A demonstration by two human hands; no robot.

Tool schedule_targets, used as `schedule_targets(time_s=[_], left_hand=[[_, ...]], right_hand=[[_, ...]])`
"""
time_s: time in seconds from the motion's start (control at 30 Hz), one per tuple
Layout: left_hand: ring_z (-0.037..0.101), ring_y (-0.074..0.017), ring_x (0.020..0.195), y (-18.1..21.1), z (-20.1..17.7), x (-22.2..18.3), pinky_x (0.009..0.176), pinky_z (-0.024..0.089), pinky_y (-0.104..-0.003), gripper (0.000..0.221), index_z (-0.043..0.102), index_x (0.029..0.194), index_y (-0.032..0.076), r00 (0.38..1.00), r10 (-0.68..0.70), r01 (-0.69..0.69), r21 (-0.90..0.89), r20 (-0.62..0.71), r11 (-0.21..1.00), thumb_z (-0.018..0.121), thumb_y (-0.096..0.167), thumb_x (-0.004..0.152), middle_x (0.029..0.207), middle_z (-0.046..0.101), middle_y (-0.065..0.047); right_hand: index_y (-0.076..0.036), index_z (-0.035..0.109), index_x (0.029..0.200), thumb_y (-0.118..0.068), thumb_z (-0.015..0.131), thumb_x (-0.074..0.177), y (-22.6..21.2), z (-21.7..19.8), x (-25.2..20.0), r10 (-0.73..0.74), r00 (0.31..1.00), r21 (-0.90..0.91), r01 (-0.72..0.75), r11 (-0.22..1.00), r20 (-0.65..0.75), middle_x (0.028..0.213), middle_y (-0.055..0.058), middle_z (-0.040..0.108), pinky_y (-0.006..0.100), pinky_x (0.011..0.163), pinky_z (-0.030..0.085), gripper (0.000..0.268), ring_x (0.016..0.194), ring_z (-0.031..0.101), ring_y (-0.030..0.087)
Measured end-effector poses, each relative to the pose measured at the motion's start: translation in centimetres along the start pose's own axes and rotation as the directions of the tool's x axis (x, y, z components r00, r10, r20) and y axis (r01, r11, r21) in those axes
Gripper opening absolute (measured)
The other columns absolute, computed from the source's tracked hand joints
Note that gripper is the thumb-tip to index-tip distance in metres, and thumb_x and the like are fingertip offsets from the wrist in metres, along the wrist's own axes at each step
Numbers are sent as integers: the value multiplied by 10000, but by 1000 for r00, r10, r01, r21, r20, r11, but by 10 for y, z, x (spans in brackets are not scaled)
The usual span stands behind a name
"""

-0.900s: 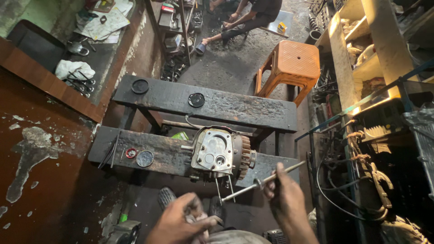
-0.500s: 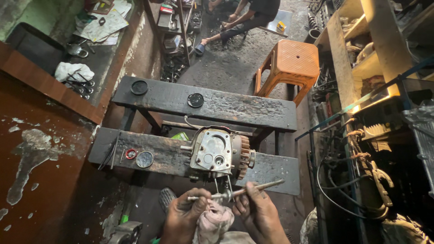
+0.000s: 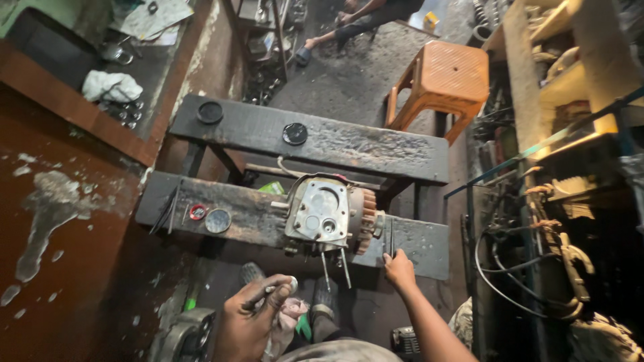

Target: The person cleans and reassembles engine components, including valves and a piston, using a cloth to wipe parts before inserting them into an engine cylinder head.

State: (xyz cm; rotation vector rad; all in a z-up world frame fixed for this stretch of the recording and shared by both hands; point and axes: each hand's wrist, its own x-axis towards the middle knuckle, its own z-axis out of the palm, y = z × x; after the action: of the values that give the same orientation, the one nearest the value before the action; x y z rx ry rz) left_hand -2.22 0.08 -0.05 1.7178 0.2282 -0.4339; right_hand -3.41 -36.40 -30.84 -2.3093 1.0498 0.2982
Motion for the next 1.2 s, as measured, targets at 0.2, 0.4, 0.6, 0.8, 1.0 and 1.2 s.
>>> schedule_targets(time_s=[0.2,0.4,0.6,0.8,1.0,1.2], left_hand=[[784,-135,943,-13,-13,-9,818,606,-283,258,817,1024,37,993,101,-100,24,-64,995,777,211,837,994,850,-73],[788,-149,953,-34,-17,-10,819,626,-312,246,815,1030,44,988,64,-69,-31,-139,997,760,202,849,989,849,-88],[711,-121,833,-34,-7,3,775,583,-287,304,807,1115,66,988,69,-79,-66,-138,995,746,255,885,892,822,-84],[702,-98,821,7,11,5,771,573,-269,373,756,1247,149,999,-23,27,-114,41,993,660,295,917,843,765,-54],[716,-106,798,24,-2,13,730,569,-269,291,784,1124,63,986,10,-47,-222,-168,974,672,212,900,881,817,-45],[587,-123,748,11,-45,24,637,444,-281,291,806,1164,41,952,-29,-36,-204,-306,978,697,204,948,823,708,-68]], right_hand=[[-16,620,1194,-241,729,819,-5,27,17,-235,962,8,239,971,-138,1107,246,700,487,919,519,451,1064,659,434],[8,690,1055,-155,652,922,-32,-29,-45,-261,862,69,321,945,-434,1059,224,686,474,907,514,214,1011,651,407],[-53,709,1103,-64,688,867,-134,-120,-186,-478,823,335,563,756,-306,953,98,736,351,676,564,237,736,706,201],[-165,512,1490,-5,599,876,-160,-103,-241,-679,544,754,123,645,493,1350,40,675,253,1021,464,640,1216,628,113],[16,633,1347,-122,662,949,-110,-95,-184,-699,631,752,266,603,337,1270,181,753,354,1032,541,422,1161,712,225],[111,487,1472,-402,544,1076,-80,-177,-127,-626,754,956,-290,-45,199,1185,276,671,409,719,591,650,935,706,325]])
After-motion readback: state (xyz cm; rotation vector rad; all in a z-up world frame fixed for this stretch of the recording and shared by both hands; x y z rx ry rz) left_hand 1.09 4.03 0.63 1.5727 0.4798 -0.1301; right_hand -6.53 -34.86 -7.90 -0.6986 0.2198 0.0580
